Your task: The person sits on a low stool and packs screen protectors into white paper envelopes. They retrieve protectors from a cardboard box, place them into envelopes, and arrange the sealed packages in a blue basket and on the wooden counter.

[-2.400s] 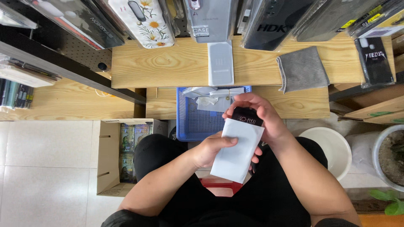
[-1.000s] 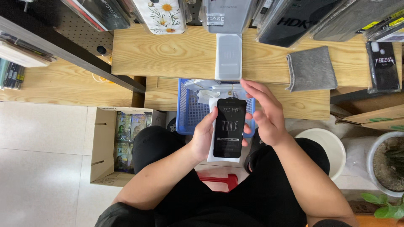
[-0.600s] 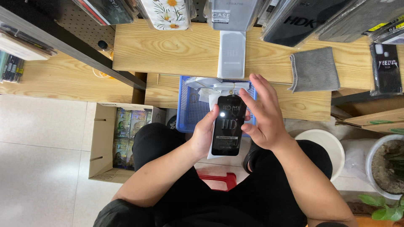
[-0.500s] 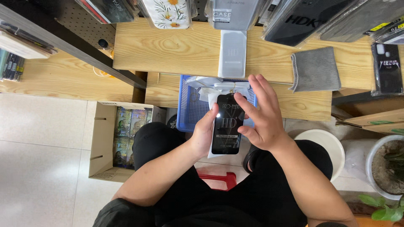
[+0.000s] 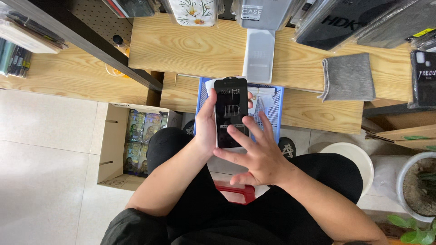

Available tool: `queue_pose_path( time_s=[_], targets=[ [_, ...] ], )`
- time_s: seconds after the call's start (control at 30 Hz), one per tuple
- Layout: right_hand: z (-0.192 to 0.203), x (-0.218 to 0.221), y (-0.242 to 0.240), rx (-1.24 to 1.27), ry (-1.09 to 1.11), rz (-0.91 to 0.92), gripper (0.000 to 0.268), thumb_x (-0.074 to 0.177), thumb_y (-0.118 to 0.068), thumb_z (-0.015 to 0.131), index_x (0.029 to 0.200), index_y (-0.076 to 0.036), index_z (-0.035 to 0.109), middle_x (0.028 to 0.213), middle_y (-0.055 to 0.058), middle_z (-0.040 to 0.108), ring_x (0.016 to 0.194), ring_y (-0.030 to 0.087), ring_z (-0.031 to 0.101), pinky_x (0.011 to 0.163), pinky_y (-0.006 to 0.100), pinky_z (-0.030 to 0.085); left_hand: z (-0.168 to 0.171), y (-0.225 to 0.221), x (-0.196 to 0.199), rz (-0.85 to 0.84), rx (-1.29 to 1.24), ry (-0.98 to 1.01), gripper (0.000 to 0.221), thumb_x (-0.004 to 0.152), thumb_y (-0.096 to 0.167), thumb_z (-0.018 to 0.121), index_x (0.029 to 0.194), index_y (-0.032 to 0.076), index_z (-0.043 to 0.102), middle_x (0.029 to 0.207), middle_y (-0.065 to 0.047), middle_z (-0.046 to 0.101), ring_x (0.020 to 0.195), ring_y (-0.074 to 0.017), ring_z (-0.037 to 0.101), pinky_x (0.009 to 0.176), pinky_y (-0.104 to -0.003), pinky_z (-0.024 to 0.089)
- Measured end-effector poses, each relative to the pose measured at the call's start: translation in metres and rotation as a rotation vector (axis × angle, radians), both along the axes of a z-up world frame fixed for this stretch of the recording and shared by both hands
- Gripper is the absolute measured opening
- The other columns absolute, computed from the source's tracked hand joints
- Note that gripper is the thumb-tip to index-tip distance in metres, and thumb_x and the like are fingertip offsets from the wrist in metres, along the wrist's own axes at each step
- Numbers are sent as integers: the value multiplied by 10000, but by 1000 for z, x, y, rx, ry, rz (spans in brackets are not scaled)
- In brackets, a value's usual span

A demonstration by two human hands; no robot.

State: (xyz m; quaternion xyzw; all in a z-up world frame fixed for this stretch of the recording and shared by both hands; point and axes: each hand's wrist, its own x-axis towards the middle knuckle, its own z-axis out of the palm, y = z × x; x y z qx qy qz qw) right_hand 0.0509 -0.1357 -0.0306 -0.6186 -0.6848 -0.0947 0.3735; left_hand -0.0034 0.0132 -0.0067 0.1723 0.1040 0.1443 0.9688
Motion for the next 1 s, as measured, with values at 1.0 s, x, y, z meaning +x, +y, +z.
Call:
queue_pose_path(
  time_s=[1.0],
  targets=[
    [3,41,-3,26,-6,-11,569,937,-709,282,1224,-412,674,1561,98,341,1492,367,102,1128,684,111,17,-19,-7,-184,-168,24,637,1016,509,469,1234,-74,602,999,-268,691,882,-351,716,782,-403,608]
  ],
)
